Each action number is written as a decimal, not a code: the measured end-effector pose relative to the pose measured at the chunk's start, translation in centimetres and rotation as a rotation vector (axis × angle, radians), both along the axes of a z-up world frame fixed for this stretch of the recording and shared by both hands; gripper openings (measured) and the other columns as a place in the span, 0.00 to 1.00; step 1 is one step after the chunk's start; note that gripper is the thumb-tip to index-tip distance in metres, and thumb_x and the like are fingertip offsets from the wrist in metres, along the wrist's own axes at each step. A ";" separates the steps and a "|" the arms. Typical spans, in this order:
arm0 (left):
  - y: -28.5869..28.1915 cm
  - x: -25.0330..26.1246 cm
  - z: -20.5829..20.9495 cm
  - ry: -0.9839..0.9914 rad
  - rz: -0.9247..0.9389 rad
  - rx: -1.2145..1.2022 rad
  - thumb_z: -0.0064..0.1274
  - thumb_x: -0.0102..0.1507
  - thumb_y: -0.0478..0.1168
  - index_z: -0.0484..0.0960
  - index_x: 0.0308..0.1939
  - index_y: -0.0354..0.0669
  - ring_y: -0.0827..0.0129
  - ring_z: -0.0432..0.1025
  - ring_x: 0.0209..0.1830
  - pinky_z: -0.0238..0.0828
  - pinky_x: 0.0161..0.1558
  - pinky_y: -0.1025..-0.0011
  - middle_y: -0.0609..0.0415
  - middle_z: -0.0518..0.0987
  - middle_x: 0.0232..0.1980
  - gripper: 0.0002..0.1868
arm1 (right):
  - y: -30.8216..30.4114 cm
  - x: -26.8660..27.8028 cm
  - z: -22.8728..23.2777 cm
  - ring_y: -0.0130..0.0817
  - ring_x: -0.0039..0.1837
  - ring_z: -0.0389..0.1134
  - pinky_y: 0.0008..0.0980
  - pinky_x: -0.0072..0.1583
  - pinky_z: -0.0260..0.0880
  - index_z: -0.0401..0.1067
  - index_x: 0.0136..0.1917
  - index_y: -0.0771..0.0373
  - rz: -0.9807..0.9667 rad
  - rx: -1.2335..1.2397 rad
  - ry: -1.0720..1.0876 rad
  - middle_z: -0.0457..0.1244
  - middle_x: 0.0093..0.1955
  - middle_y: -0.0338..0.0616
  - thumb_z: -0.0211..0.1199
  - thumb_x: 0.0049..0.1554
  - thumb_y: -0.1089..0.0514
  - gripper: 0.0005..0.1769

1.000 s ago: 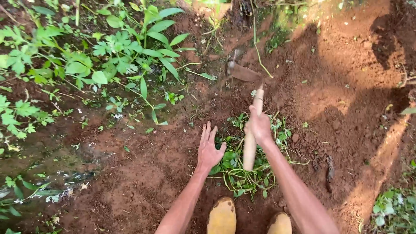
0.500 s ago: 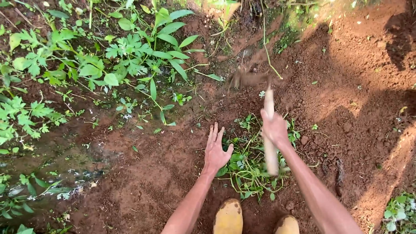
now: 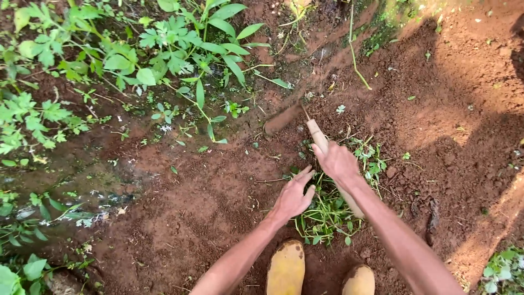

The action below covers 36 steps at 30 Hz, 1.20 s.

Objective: The person uses a small hand hoe to loosen soil and remove weeds from a garden bed. They repeatedly scrape the soil surface, pull up weeds by hand, and toss them aside while working along a narrow strip of ground.

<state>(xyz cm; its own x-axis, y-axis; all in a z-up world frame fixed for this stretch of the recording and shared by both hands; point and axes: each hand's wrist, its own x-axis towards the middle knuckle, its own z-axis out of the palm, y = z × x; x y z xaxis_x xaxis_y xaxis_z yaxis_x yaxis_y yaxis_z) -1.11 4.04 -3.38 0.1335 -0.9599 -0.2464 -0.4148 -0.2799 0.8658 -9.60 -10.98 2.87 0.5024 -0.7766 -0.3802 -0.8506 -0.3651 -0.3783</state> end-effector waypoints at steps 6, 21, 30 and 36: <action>2.5 5.1 -2.2 -0.202 0.548 -0.242 0.48 0.64 0.38 0.83 0.50 0.48 0.64 0.73 0.56 0.67 0.62 0.63 0.56 0.79 0.50 0.12 | 0.6 -2.7 7.1 0.59 0.43 0.75 0.51 0.45 0.77 0.73 0.54 0.74 0.038 -0.029 0.142 0.68 0.38 0.68 0.52 0.67 0.43 0.28; 3.4 9.8 -2.7 -0.225 0.952 -0.020 0.54 0.58 0.39 0.83 0.42 0.47 0.53 0.74 0.55 0.68 0.61 0.57 0.51 0.78 0.48 0.10 | 0.7 -2.7 -0.5 0.53 0.44 0.76 0.49 0.44 0.79 0.74 0.52 0.68 0.203 -0.076 0.255 0.69 0.39 0.63 0.41 0.66 0.30 0.39; 7.9 8.3 -8.3 -0.687 0.487 -0.023 0.58 0.63 0.48 0.87 0.41 0.49 0.64 0.77 0.48 0.79 0.46 0.68 0.57 0.80 0.43 0.10 | 1.3 -5.8 4.6 0.55 0.39 0.75 0.51 0.40 0.78 0.72 0.52 0.72 0.058 0.030 0.113 0.68 0.35 0.63 0.49 0.67 0.36 0.33; 12.4 8.2 -16.0 -0.573 0.501 0.169 0.49 0.68 0.52 0.85 0.43 0.44 0.41 0.76 0.44 0.77 0.43 0.44 0.44 0.81 0.42 0.17 | 5.4 0.2 2.2 0.56 0.44 0.75 0.52 0.42 0.76 0.71 0.51 0.69 0.234 0.082 0.070 0.68 0.38 0.62 0.51 0.64 0.36 0.30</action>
<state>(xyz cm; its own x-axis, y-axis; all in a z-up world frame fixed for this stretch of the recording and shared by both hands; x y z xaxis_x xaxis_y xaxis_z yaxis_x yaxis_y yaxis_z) 7.12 16.43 -19.42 0.6919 -0.7073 -0.1452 -0.5742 -0.6609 0.4832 -9.40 -5.62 5.06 0.6348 -0.6077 -0.4772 -0.7720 -0.5254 -0.3578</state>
